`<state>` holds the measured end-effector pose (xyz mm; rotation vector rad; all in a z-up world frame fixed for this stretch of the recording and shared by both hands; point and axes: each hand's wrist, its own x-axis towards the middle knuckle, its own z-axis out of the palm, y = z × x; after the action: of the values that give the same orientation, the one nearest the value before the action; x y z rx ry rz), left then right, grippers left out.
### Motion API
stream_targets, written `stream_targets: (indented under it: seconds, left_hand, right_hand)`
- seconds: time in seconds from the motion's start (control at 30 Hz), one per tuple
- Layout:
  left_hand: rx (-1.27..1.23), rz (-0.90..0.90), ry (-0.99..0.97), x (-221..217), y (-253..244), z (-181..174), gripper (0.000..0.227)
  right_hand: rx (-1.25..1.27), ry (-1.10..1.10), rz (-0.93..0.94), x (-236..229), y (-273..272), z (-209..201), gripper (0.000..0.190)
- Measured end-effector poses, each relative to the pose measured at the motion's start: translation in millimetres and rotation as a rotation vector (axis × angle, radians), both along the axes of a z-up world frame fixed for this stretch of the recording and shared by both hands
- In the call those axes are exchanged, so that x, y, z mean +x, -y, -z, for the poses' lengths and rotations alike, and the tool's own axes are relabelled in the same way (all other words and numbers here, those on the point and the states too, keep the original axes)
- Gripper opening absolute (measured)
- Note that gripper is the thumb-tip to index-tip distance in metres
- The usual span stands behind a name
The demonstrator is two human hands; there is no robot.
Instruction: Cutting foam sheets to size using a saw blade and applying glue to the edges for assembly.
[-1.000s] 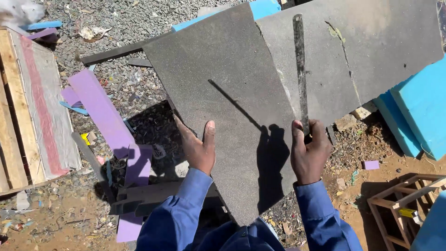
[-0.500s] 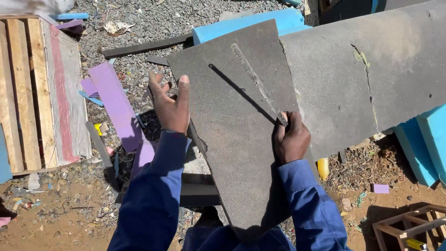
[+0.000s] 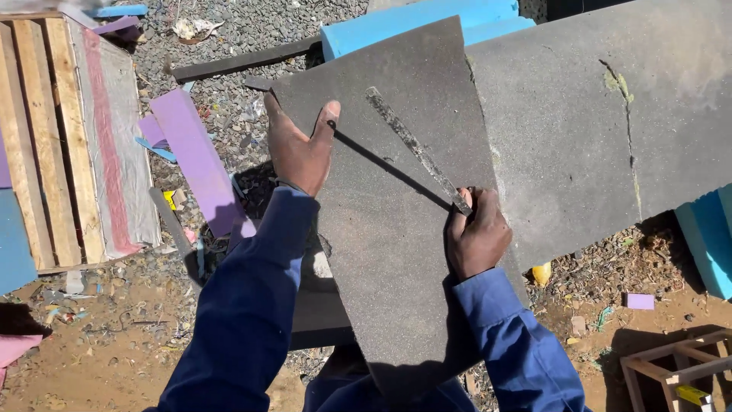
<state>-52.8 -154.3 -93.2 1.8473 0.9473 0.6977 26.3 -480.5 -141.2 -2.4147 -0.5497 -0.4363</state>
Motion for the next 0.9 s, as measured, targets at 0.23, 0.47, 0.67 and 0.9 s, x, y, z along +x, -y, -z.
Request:
stream_targets:
  seconds: [0.23,0.47,0.67,0.9]
  left_hand:
    - [-0.036,-0.135,-0.063,25,-14,27,0.142]
    - [0.036,-0.169,-0.114,32,-12,45,0.142]
    - [0.081,-0.193,-0.126,24,-6,27,0.144]
    - [-0.015,-0.043,-0.180,-96,139,-5,0.121]
  right_hand:
    - [-0.043,-0.016,-0.016,8,6,-18,0.013]
    - [0.185,-0.062,-0.173,66,-28,-115,0.047]
    - [-0.037,0.095,-0.171,114,-56,6,0.021]
    - [-0.170,-0.020,-0.211,71,-29,-30,0.028]
